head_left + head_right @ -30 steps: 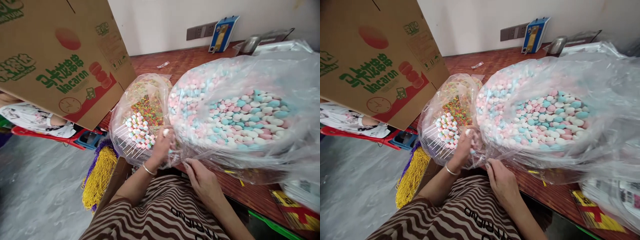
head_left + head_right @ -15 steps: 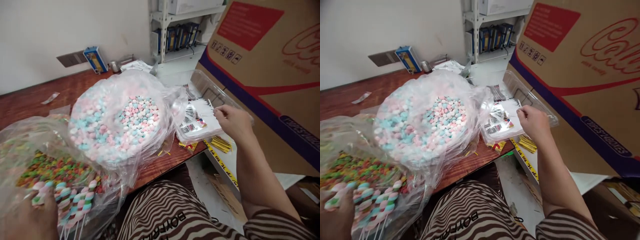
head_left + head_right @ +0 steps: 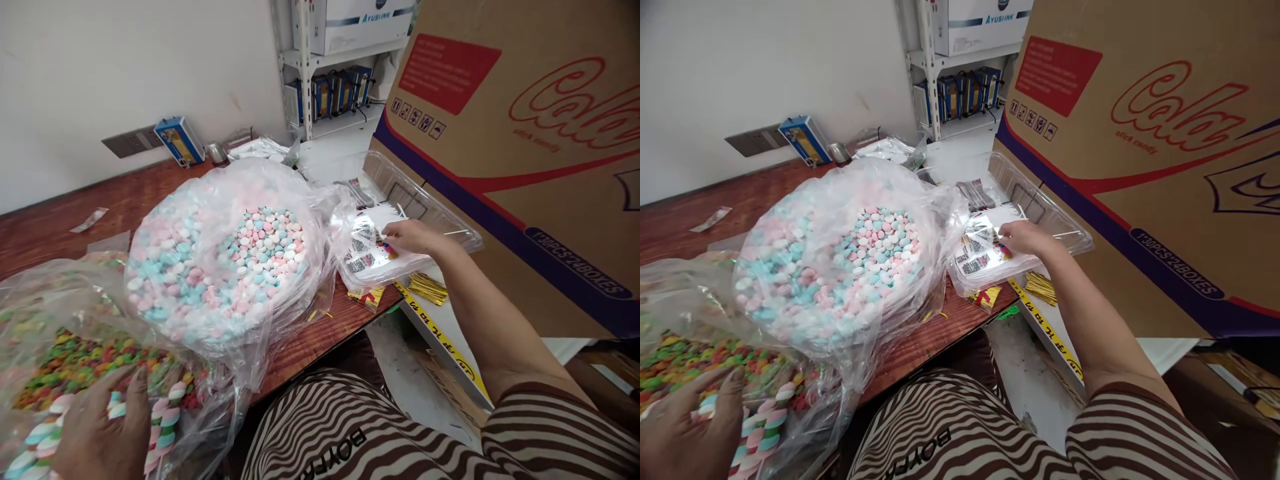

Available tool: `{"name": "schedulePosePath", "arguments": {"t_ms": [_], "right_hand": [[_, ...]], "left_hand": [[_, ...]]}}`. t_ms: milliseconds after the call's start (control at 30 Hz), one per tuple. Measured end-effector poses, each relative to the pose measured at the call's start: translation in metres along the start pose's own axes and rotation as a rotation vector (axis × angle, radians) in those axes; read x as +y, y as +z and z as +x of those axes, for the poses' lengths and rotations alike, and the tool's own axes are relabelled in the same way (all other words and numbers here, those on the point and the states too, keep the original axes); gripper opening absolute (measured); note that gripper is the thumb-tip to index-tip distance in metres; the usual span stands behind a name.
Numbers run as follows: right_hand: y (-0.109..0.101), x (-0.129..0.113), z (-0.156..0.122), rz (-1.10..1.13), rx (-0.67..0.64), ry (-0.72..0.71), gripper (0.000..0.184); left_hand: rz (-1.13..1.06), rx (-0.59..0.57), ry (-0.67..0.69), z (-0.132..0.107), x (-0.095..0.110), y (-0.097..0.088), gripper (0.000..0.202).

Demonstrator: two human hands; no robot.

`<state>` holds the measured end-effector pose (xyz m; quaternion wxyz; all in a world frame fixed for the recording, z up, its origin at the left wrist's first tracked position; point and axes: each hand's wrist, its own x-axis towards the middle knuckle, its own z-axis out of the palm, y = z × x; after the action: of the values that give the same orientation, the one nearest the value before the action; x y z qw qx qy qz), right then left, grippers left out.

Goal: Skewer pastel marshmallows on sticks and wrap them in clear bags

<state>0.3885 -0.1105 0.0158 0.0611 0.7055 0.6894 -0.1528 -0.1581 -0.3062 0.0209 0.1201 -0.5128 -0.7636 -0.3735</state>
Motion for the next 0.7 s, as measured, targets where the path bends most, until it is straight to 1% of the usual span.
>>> {"name": "schedulePosePath", "arguments": {"t_ms": [100, 167, 333, 400, 467, 567, 600, 667, 700], "right_hand": [[0.005, -0.009, 0.001, 0.0, -0.035, -0.055, 0.034], [0.008, -0.011, 0.002, -0.013, -0.036, -0.065, 0.035], [0.007, -0.015, -0.004, -0.063, -0.018, -0.074, 0.021], [0.004, -0.018, -0.009, -0.091, -0.002, -0.066, 0.023], [0.0, -0.023, -0.014, -0.121, 0.025, -0.044, 0.026], [-0.006, -0.029, -0.026, -0.162, 0.091, -0.012, 0.024], [-0.008, -0.031, -0.031, -0.174, 0.13, -0.01, 0.025], [-0.013, -0.036, -0.046, -0.181, 0.272, -0.024, 0.03], [-0.014, -0.04, -0.056, -0.163, 0.404, -0.048, 0.031]], "left_hand": [[0.099, 0.001, 0.158, -0.003, 0.012, 0.003, 0.017], [0.097, -0.003, 0.234, -0.005, 0.015, 0.006, 0.016], [0.037, 0.018, 0.33, -0.01, 0.016, 0.014, 0.014], [0.031, 0.014, 0.364, -0.012, 0.017, 0.015, 0.015], [0.022, -0.016, 0.403, -0.015, 0.02, 0.016, 0.016], [-0.04, -0.066, 0.448, -0.021, 0.029, 0.017, 0.015], [-0.083, -0.077, 0.452, -0.023, 0.034, 0.016, 0.014], [-0.203, -0.139, 0.424, -0.031, 0.049, 0.016, 0.013], [-0.289, -0.199, 0.387, -0.036, 0.059, 0.015, 0.013]]}}
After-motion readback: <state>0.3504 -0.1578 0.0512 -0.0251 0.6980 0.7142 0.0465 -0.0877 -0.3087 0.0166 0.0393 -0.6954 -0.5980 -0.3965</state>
